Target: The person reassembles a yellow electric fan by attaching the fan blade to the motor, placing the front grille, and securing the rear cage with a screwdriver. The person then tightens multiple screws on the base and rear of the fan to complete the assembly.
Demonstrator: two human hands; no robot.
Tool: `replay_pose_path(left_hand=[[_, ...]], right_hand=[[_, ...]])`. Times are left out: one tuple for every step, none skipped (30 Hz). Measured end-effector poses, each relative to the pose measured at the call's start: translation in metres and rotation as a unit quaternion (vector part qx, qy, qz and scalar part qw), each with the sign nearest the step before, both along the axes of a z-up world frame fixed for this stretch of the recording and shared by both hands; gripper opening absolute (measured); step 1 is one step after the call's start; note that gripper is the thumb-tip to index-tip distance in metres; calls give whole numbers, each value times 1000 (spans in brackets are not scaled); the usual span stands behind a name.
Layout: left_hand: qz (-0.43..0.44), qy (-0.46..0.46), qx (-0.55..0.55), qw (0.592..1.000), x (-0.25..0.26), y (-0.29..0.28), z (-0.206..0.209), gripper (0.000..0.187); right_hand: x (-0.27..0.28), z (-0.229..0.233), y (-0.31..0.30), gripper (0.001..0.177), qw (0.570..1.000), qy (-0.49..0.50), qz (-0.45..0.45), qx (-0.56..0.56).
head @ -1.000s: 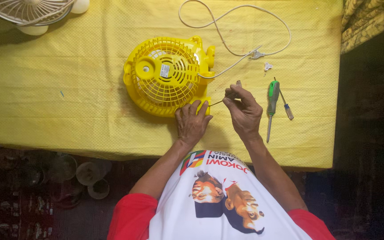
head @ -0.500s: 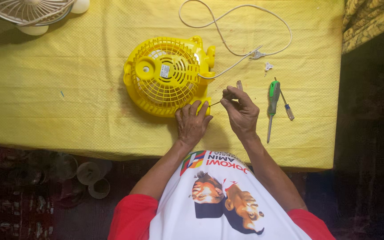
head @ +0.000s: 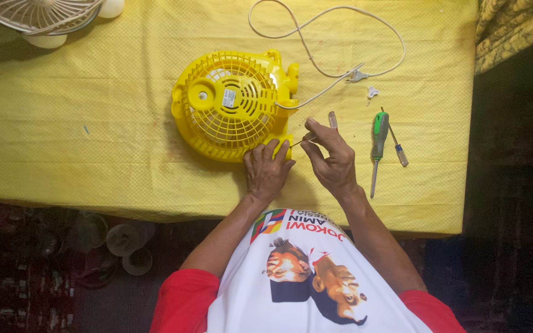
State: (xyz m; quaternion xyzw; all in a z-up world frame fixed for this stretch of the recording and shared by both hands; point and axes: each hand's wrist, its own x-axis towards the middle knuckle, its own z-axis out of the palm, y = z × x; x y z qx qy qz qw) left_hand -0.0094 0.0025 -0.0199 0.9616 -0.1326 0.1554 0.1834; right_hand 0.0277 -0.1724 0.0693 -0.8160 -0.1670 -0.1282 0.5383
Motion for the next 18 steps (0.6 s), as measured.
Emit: replay_pose_path(left_hand=[[-2, 1, 0, 1000, 0, 1, 0, 57], [-4, 3, 0, 1000, 0, 1, 0, 57], [-2, 3, 0, 1000, 1, 1, 1, 57], [-2, 4, 0, 1000, 0, 1, 0, 57], [-1, 6, 0, 1000, -1, 0, 0, 57], [-1, 7, 1, 1000, 0, 0, 0, 58], [0, 9, 3, 1000, 1, 0, 1, 58], [2, 11, 5, 1000, 1, 0, 1, 59], [1, 10, 3, 1000, 1, 0, 1, 59], [-1, 9, 1, 1000, 0, 0, 1, 59], [-2, 8, -1, 1000, 0, 0, 0, 59], [-1, 7, 2, 1000, 0, 0, 0, 59], [-1, 6, 4, 1000, 1, 0, 0, 59], [0, 6, 6, 1000, 0, 0, 0, 60], [2, 6, 7, 1000, -1, 0, 0, 60], [4, 5, 7, 1000, -1, 0, -1, 60], [6, 4, 7, 1000, 0, 0, -1, 59], [6, 8, 9, 1000, 0, 0, -1, 60]], right_hand=[[1, 3, -1, 45, 1000, -20, 10, -12], [2, 5, -1, 45, 999, -40, 19, -24], [3, 7, -1, 44, 999, -39, 21, -18], [4, 7, -1, 43, 999, -38, 22, -14], [3, 8, -1, 42, 999, -36, 23, -9], [4, 8, 0, 40, 1000, -26, 16, -9], [5, 9, 0, 39, 1000, -15, 9, -10], [4, 10, 1, 37, 1000, -3, 3, -10], [4, 11, 2, 37, 1000, -3, -5, -20], [3, 12, 2, 36, 999, -2, -13, -31], [2, 14, 2, 36, 999, -1, -21, -42], [3, 16, 1, 37, 998, -14, -18, -64], [3, 18, 0, 39, 996, -28, -14, -86], [2, 20, 0, 40, 993, -41, -10, -108], [2, 21, 0, 39, 998, -19, 15, -65], [2, 22, 1, 39, 999, 3, 40, -23], [3, 23, 1, 38, 997, 25, 65, 20], [4, 24, 2, 37, 998, 10, 64, -1]])
